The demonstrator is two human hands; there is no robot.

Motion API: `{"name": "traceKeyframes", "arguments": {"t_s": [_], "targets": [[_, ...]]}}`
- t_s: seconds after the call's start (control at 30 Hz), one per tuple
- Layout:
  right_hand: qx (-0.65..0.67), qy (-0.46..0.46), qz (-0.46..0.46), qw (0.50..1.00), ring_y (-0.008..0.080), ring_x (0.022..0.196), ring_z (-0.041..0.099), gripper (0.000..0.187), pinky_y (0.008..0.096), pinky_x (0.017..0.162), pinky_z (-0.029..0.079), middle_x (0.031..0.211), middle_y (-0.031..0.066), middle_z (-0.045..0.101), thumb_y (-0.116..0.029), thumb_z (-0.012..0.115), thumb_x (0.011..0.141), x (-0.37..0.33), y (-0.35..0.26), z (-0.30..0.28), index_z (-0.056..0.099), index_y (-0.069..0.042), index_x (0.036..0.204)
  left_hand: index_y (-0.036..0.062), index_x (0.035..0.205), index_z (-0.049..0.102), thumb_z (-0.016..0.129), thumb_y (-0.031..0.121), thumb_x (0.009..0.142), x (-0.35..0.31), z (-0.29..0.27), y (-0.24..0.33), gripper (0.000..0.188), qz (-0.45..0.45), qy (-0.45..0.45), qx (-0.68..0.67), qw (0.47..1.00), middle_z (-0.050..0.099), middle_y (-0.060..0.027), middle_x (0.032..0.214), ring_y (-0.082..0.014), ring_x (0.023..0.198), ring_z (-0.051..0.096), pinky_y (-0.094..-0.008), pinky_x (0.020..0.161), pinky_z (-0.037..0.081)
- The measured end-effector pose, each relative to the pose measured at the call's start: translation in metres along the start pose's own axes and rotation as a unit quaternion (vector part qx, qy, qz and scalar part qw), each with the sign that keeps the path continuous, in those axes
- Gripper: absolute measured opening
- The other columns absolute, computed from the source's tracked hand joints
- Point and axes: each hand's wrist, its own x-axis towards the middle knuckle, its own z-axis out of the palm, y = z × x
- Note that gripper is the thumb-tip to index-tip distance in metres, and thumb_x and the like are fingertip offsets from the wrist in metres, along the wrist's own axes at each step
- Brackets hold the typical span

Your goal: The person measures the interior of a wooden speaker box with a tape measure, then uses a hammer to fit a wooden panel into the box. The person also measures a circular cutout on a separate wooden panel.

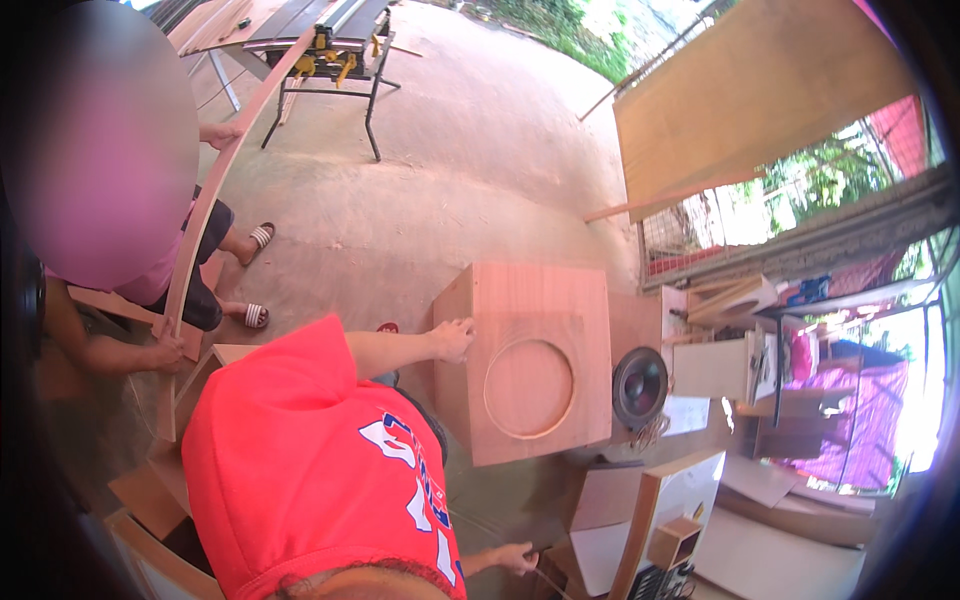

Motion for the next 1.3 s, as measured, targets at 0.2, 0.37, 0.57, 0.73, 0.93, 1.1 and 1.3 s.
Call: {"name": "traceKeyframes", "arguments": {"t_s": [0.2, 0.37, 0.57, 0.73, 0.93, 1.1, 1.3], "targets": [[0.025, -0.243, -0.064, 0.968, 0.0377, 0.103, 0.062, 0.046, 0.0472, 0.091, 0.052, 0.110, 0.0237, 0.062, -0.026, 0.075, 0.083, -0.054, -0.202, 0.142, 0.063, 0.004, 0.116, 0.0084, 0.142, 0.053, 0.070, 0.048, 0.085, 0.011, -0.013, -0.054, 0.071, 0.118, -0.092, -0.159, 0.976, 0.061, -0.0220, 0.131, -0.0396, 0.117, 0.061, -0.0457, 0.100, 0.050], [0.042, -0.394, -0.166, 0.903, 0.0391, 0.098, 0.061, 0.048, 0.0482, 0.086, 0.049, 0.106, 0.0245, 0.063, -0.024, 0.073, 0.079, -0.111, -0.305, 0.240, 0.062, 0.008, 0.112, 0.0076, 0.141, 0.054, 0.067, 0.051, 0.087, -0.033, 0.003, -0.149, 0.071, 0.005, -0.079, -0.190, 0.979, 0.064, -0.0219, 0.129, -0.0383, 0.118, 0.062, -0.0472, 0.099, 0.050], [0.092, -0.499, -0.284, 0.814, 0.0388, 0.103, 0.059, 0.046, 0.0480, 0.088, 0.048, 0.113, 0.0266, 0.060, -0.022, 0.072, 0.078, -0.180, -0.388, 0.339, 0.061, 0.007, 0.113, 0.0032, 0.125, 0.067, 0.067, 0.042, 0.082, -0.154, 0.062, -0.283, 0.058, -0.356, -0.010, -0.241, 0.903, 0.063, -0.0229, 0.130, -0.0372, 0.120, 0.061, -0.0462, 0.100, 0.050], [0.003, -0.501, -0.383, 0.776, 0.0343, 0.099, 0.062, 0.044, 0.0460, 0.087, 0.050, 0.108, 0.0214, 0.065, -0.024, 0.075, 0.079, -0.238, -0.449, 0.373, 0.064, 0.002, 0.112, 0.0027, 0.125, 0.067, 0.065, 0.039, 0.084, -0.262, 0.105, -0.295, 0.055, -0.571, 0.034, -0.311, 0.759, 0.064, -0.0236, 0.129, -0.0372, 0.122, 0.061, -0.0460, 0.101, 0.049], [-0.024, -0.516, -0.502, 0.694, 0.0418, 0.113, 0.054, 0.044, 0.0519, 0.096, 0.046, 0.118, 0.0281, 0.057, -0.027, 0.073, 0.078, -0.279, -0.476, 0.424, 0.063, -0.002, 0.113, 0.0024, 0.123, 0.068, 0.069, 0.040, 0.083, -0.284, 0.114, -0.230, 0.054, -0.614, 0.136, -0.475, 0.616, 0.073, -0.0188, 0.106, -0.0308, 0.094, 0.071, -0.0424, 0.079, 0.056], [-0.053, -0.538, -0.571, 0.618, 0.0427, 0.115, 0.052, 0.040, 0.0505, 0.098, 0.045, 0.121, 0.0288, 0.052, -0.027, 0.069, 0.080, -0.287, -0.461, 0.461, 0.064, -0.003, 0.112, 0.0025, 0.126, 0.065, 0.070, 0.039, 0.085, -0.248, 0.130, -0.182, 0.055, -0.582, 0.244, -0.596, 0.497, 0.071, -0.0103, 0.090, -0.0200, 0.068, 0.066, -0.0358, 0.055, 0.054], [-0.226, -0.590, -0.541, 0.555, 0.0429, 0.120, 0.049, 0.042, 0.0509, 0.101, 0.044, 0.127, 0.0303, 0.049, -0.032, 0.066, 0.081, -0.292, -0.474, 0.466, 0.065, -0.005, 0.114, -0.0004, 0.129, 0.062, 0.070, 0.038, 0.088, -0.210, 0.169, -0.147, 0.057, -0.593, 0.366, -0.576, 0.428, 0.072, -0.0198, 0.109, -0.0301, 0.098, 0.070, -0.0404, 0.085, 0.055]]}}
